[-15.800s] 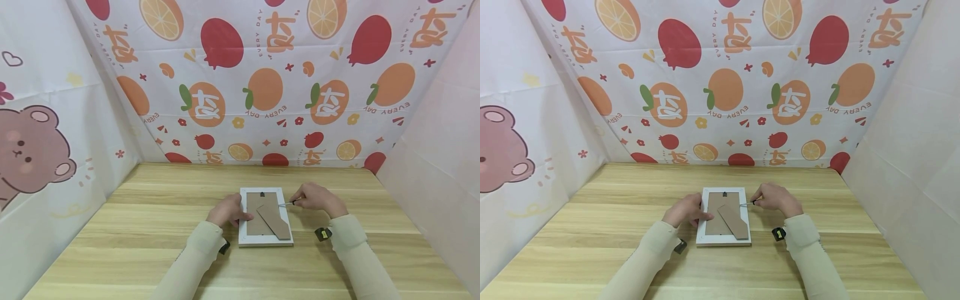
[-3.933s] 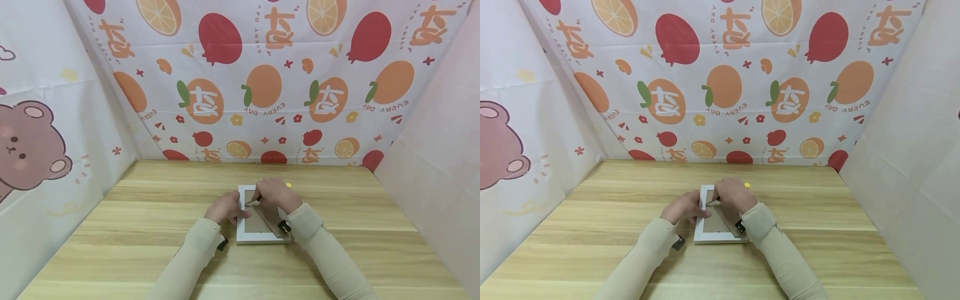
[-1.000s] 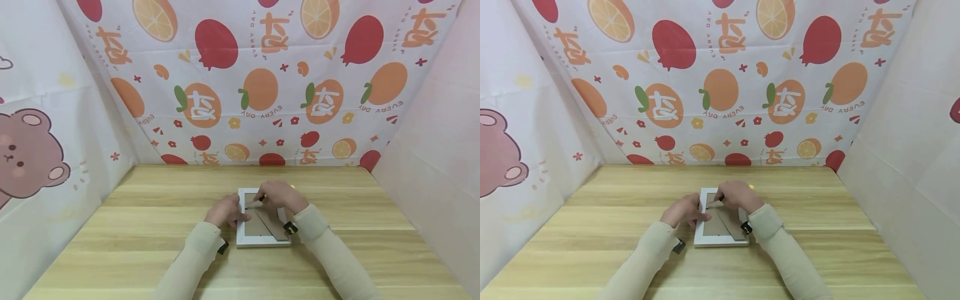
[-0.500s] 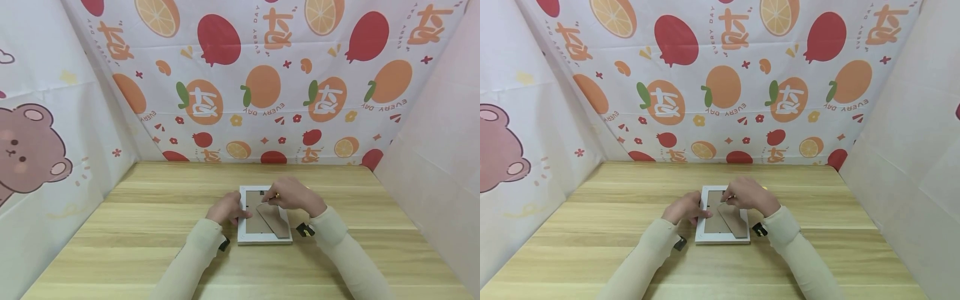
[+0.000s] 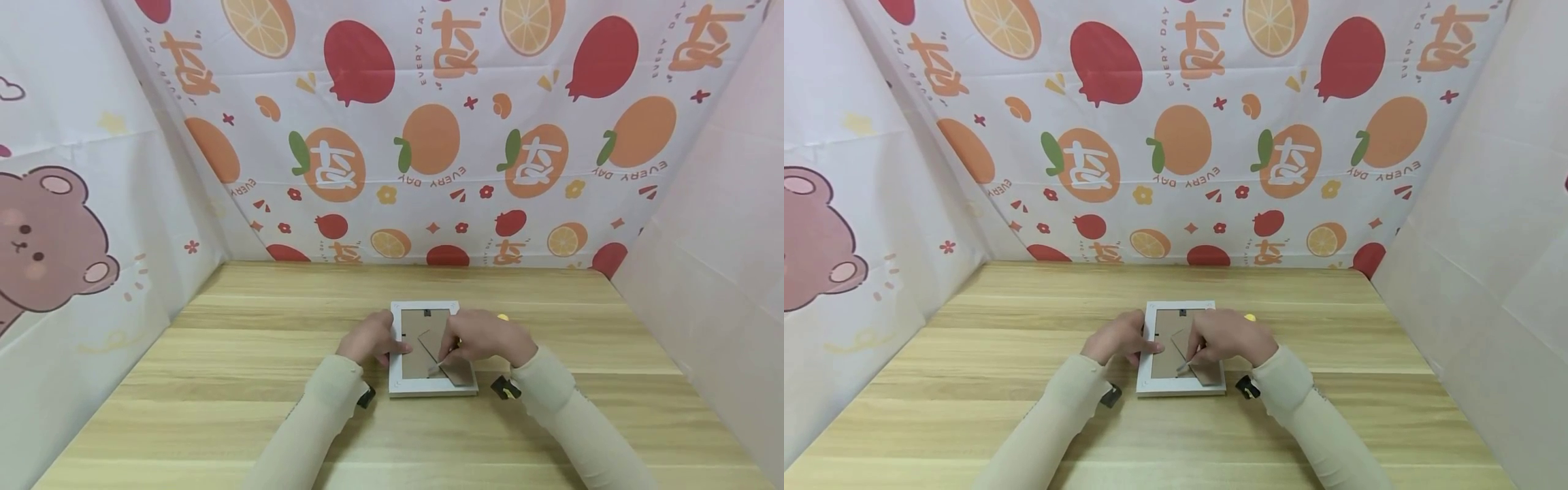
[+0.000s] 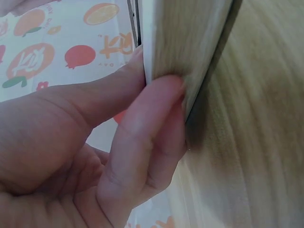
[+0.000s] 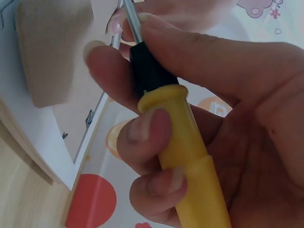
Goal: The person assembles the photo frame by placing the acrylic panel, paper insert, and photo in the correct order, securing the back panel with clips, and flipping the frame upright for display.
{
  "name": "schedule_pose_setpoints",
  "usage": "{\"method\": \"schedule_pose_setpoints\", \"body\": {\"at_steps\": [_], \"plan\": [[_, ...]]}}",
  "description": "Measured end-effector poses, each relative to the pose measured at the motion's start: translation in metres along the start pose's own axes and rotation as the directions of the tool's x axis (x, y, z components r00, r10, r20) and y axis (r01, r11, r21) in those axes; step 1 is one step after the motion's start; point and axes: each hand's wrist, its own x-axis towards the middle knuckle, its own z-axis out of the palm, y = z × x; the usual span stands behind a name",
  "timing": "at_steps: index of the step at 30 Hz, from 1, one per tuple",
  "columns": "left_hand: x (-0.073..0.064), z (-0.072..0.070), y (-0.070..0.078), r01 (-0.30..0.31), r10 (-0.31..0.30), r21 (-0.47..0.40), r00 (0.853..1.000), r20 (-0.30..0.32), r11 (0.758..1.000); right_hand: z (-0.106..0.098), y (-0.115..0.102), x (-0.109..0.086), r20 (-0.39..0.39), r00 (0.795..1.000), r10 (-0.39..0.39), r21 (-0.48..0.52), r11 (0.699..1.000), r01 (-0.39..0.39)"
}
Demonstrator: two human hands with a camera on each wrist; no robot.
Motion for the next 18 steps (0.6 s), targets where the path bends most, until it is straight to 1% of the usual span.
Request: {"method": "schedule_pose_setpoints", "body": {"at_steps": [2, 7, 15, 18], "plan": [[0.0003, 0.0000, -0.0004, -0.011, 0.011, -0.006, 1.000, 0.000, 1.000, 0.0009, -0.0004, 0.0007, 0.004, 1.000, 0.000, -0.020, 1.000, 0.000], [0.0008, -0.0001, -0.0009, -0.029, 0.029, -0.010, 1.000, -0.002, 1.000, 0.0036, -0.0009, 0.0032, 0.018, 0.999, 0.031, -0.035, 0.999, -0.031], [-0.0003, 0.0000, -0.0008, -0.012, 0.012, -0.001, 1.000, 0.002, 1.000, 0.0057, -0.0028, 0.0042, 0.021, 0.999, 0.049, -0.056, 0.997, -0.048], [-0.0004, 0.0000, -0.0008, -0.011, 0.011, -0.004, 1.000, 0.002, 1.000, 0.0056, -0.0037, 0.0042, 0.021, 0.998, 0.054, -0.044, 0.998, -0.053]]}}
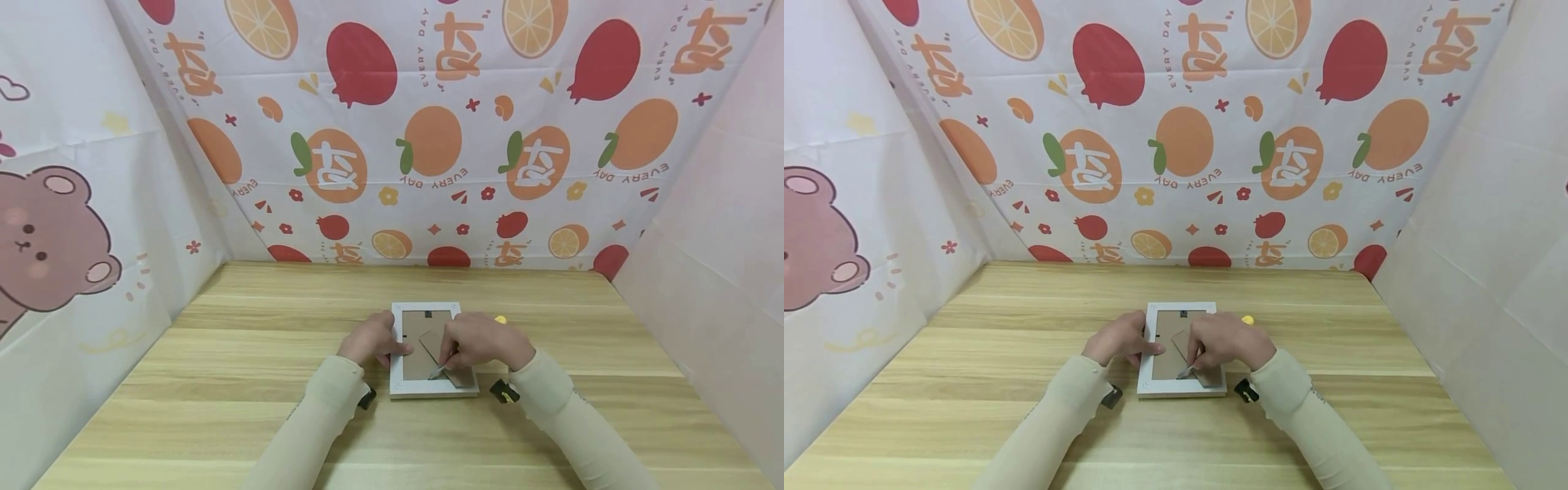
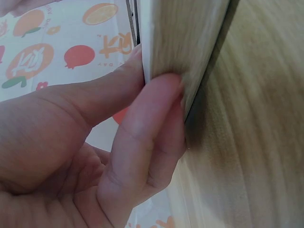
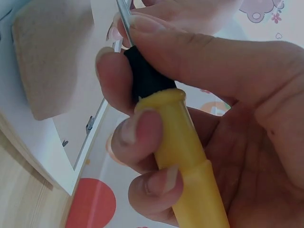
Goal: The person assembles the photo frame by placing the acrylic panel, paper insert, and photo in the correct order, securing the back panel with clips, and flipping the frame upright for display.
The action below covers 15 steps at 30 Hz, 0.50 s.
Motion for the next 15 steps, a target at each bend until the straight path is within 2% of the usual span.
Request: {"method": "schedule_pose_setpoints", "body": {"at_steps": [7, 15], "plan": [[-0.0002, 0.0002, -0.0004, -0.003, 0.003, 0.017, 1.000, -0.002, 1.000, 0.0001, -0.0005, -0.0008, 0.010, 1.000, 0.003, 0.035, 0.999, -0.003], [0.0003, 0.0005, -0.0003, -0.004, 0.004, 0.014, 1.000, -0.001, 1.000, 0.0006, -0.0034, -0.0001, 0.019, 1.000, 0.022, 0.023, 0.999, -0.022]]}}
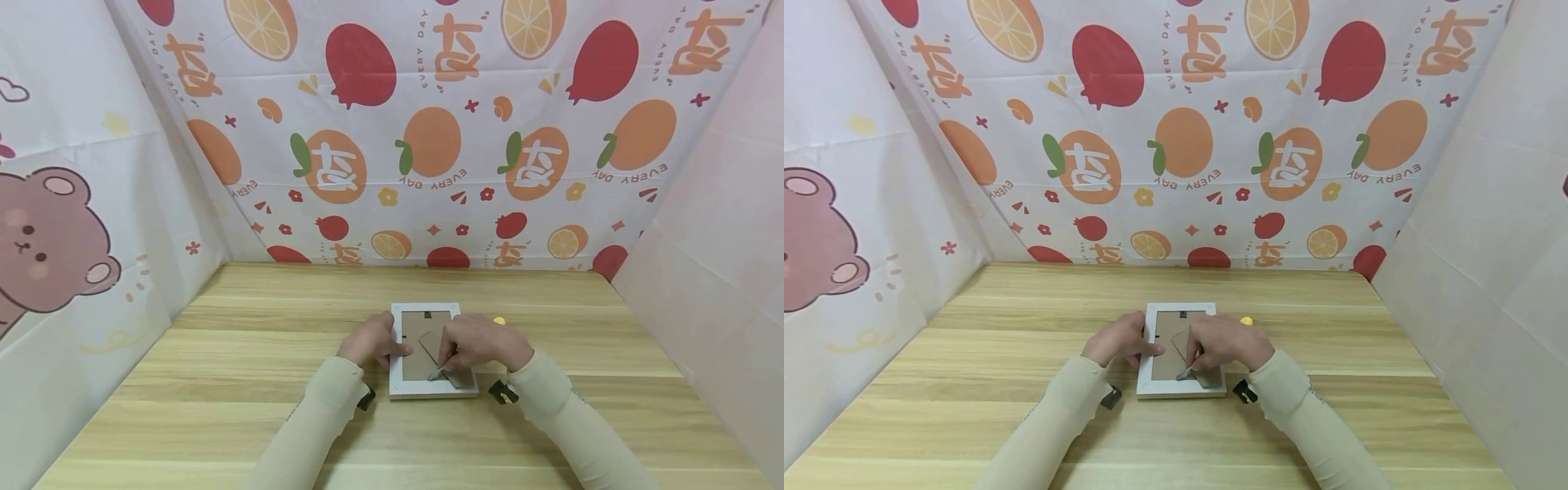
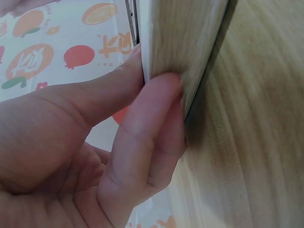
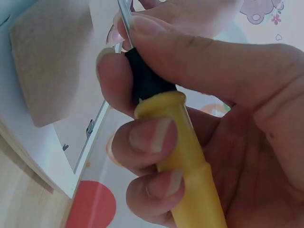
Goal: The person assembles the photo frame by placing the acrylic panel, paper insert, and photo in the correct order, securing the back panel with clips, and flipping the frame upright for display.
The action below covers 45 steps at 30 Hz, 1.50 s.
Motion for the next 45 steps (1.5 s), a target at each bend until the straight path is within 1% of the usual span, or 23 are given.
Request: {"method": "schedule_pose_setpoints", "body": {"at_steps": [8, 11, 16, 19, 23, 32, 39, 45], "plan": [[0.0005, -0.0003, -0.0007, 0.004, -0.004, -0.001, 1.000, 0.002, 1.000, 0.0027, -0.0070, 0.0000, -0.024, 0.999, 0.043, -0.090, 0.995, -0.045], [0.0005, -0.0007, -0.0002, 0.005, -0.005, 0.004, 1.000, 0.004, 1.000, 0.0020, -0.0067, -0.0005, -0.027, 0.999, 0.038, -0.085, 0.996, -0.040], [0.0008, -0.0010, 0.0005, 0.003, -0.003, 0.014, 1.000, 0.009, 1.000, -0.0004, -0.0054, -0.0017, -0.036, 0.999, -0.002, -0.066, 0.998, -0.001], [0.0009, -0.0012, 0.0003, 0.004, -0.004, 0.012, 1.000, 0.011, 1.000, -0.0007, -0.0054, -0.0016, -0.032, 0.999, -0.012, -0.059, 0.998, 0.010], [0.0012, -0.0011, 0.0001, 0.002, -0.002, 0.003, 1.000, 0.016, 1.000, -0.0003, -0.0063, -0.0002, -0.020, 1.000, -0.007, -0.056, 0.998, 0.006], [0.0012, -0.0020, 0.0012, 0.001, -0.001, -0.007, 1.000, 0.020, 1.000, -0.0007, -0.0067, 0.0010, -0.023, 1.000, -0.004, -0.070, 0.998, 0.002], [0.0018, -0.0027, 0.0012, -0.012, 0.011, 0.007, 1.000, 0.024, 1.000, -0.0003, -0.0062, 0.0017, -0.027, 1.000, -0.004, -0.075, 0.997, 0.002], [0.0018, -0.0024, 0.0014, -0.005, 0.004, 0.014, 1.000, 0.022, 1.000, 0.0020, -0.0075, 0.0023, -0.029, 1.000, 0.000, -0.088, 0.996, -0.003]]}}
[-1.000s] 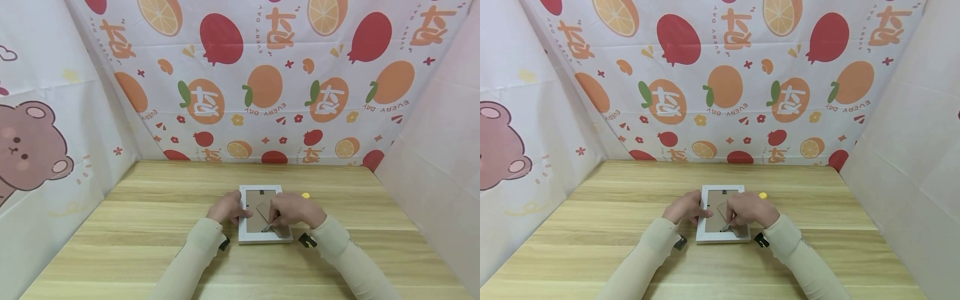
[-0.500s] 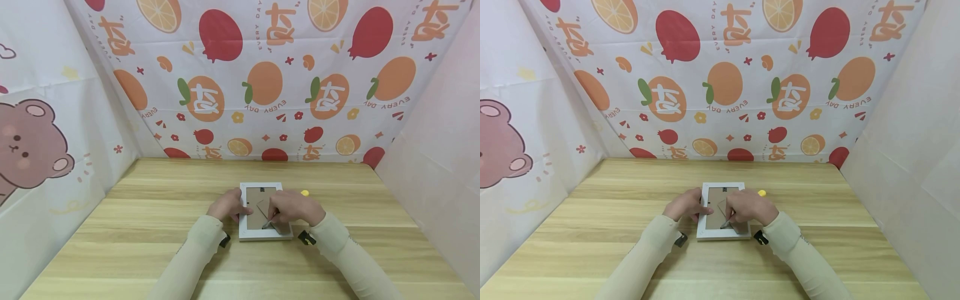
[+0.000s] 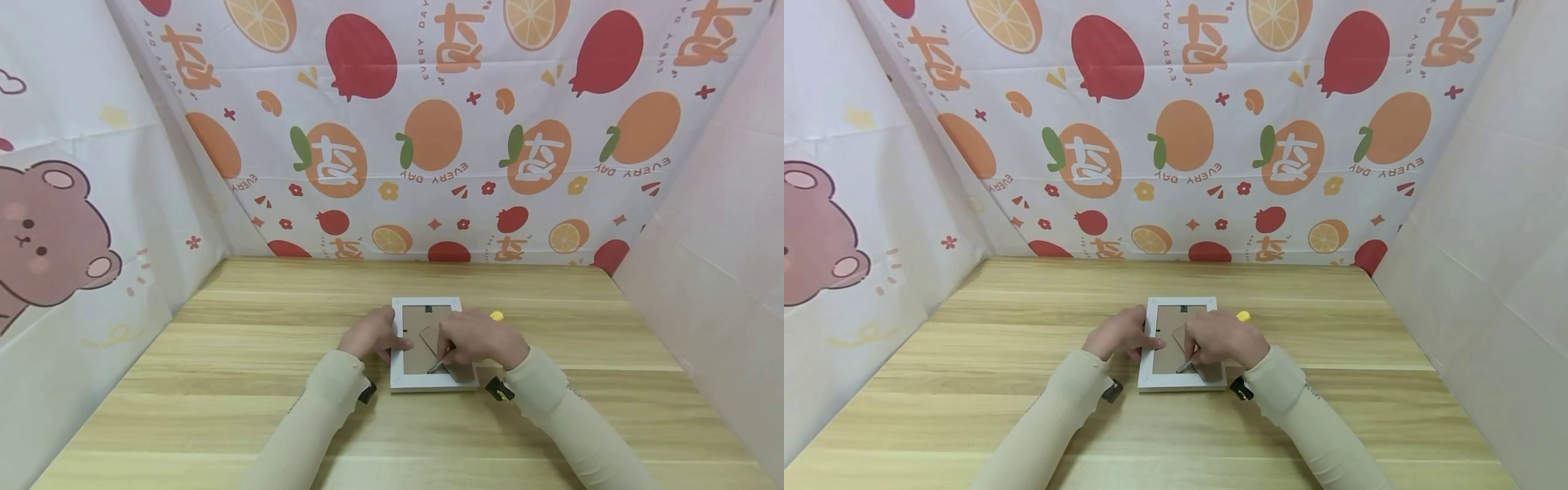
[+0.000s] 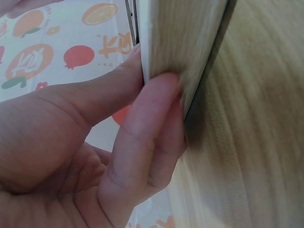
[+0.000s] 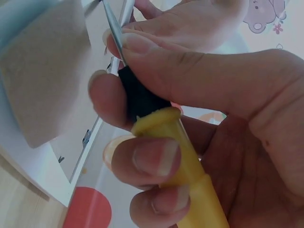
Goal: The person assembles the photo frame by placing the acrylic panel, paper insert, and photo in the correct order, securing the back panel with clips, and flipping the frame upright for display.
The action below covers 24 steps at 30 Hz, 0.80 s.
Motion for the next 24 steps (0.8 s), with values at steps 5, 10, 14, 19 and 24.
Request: {"method": "schedule_pose_setpoints", "body": {"at_steps": [5, 10, 14, 19, 24], "plan": [[0.000, 0.000, 0.000, 0.010, -0.010, 0.005, 1.000, 0.000, 1.000, 0.000, -0.001, 0.000, 0.001, 1.000, 0.010, 0.004, 1.000, -0.010], [0.000, 0.000, 0.000, 0.002, -0.002, 0.008, 1.000, -0.008, 1.000, -0.002, 0.001, 0.000, 0.002, 1.000, 0.005, 0.010, 1.000, -0.005], [0.000, 0.001, -0.001, -0.003, 0.003, 0.007, 1.000, -0.009, 1.000, -0.004, 0.005, -0.002, -0.018, 1.000, 0.009, 0.013, 1.000, -0.009], [0.000, 0.001, -0.002, -0.001, 0.001, 0.006, 1.000, -0.012, 1.000, -0.007, 0.011, -0.004, -0.055, 0.998, 0.011, 0.044, 0.999, -0.008], [0.000, 0.001, -0.001, 0.001, -0.001, 0.012, 1.000, -0.011, 1.000, -0.010, 0.019, -0.007, -0.089, 0.996, 0.011, 0.071, 0.997, -0.004]]}}
